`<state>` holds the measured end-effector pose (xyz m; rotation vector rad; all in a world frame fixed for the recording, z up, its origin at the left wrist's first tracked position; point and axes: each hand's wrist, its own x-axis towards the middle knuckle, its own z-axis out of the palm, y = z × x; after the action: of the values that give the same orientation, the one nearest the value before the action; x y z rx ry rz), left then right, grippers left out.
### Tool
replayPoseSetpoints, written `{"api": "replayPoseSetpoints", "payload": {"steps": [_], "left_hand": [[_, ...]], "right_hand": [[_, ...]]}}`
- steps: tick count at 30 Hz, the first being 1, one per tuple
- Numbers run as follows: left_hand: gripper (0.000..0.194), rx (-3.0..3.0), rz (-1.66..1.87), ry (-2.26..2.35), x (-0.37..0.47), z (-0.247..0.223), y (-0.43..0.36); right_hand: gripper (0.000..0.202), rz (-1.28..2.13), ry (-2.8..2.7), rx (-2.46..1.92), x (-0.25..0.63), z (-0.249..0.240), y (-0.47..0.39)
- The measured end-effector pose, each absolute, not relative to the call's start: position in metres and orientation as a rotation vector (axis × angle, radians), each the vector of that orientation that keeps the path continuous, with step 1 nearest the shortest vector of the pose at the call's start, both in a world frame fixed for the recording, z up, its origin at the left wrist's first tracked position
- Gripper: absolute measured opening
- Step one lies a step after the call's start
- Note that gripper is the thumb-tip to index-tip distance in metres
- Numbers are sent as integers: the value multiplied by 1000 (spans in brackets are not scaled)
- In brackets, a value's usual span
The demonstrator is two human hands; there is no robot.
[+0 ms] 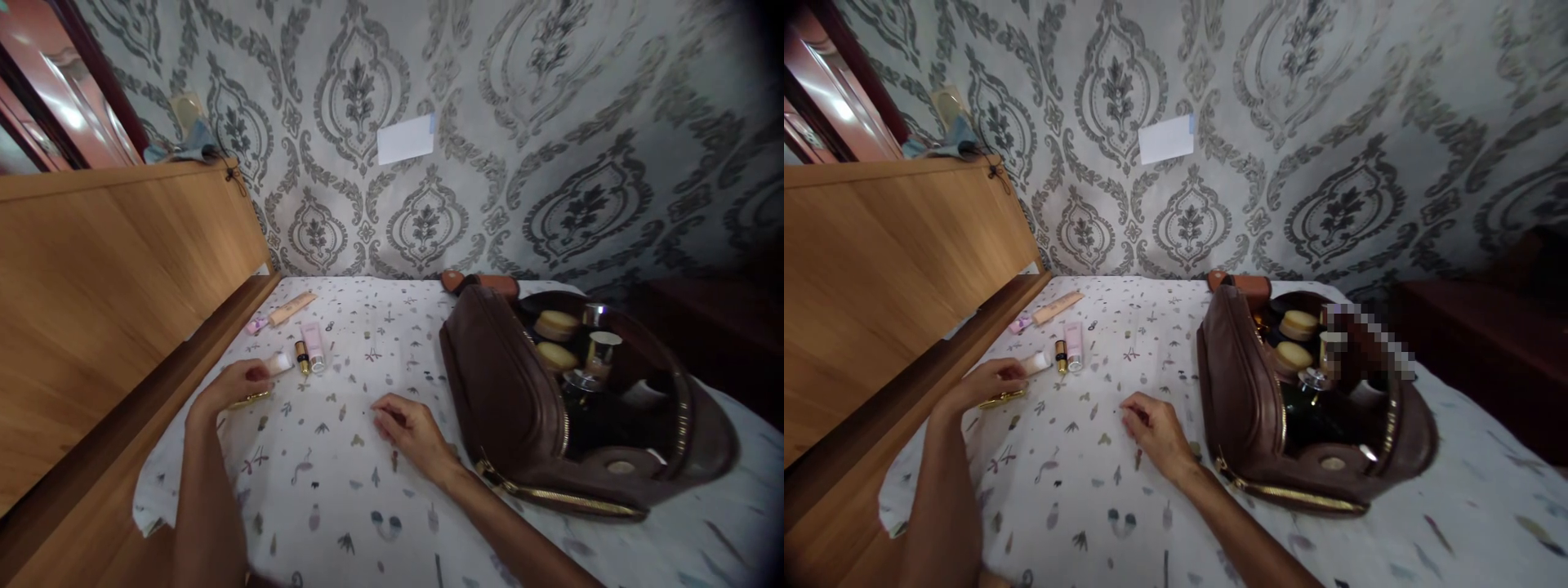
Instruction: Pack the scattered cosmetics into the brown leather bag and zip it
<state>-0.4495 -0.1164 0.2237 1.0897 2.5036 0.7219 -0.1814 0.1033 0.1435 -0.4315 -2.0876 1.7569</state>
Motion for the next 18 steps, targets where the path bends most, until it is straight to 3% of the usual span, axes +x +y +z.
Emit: {"api": "replayPoseSetpoints", "payload": {"steps": [9,18], "left_hand": [[9,936,468,2606,-445,217,-117],[29,1358,731,2234,-408,238,-90]], "right_hand": [[15,1774,-2080,-422,-182,144,103],[11,1747,-2061,-394,-181,142,99]]}}
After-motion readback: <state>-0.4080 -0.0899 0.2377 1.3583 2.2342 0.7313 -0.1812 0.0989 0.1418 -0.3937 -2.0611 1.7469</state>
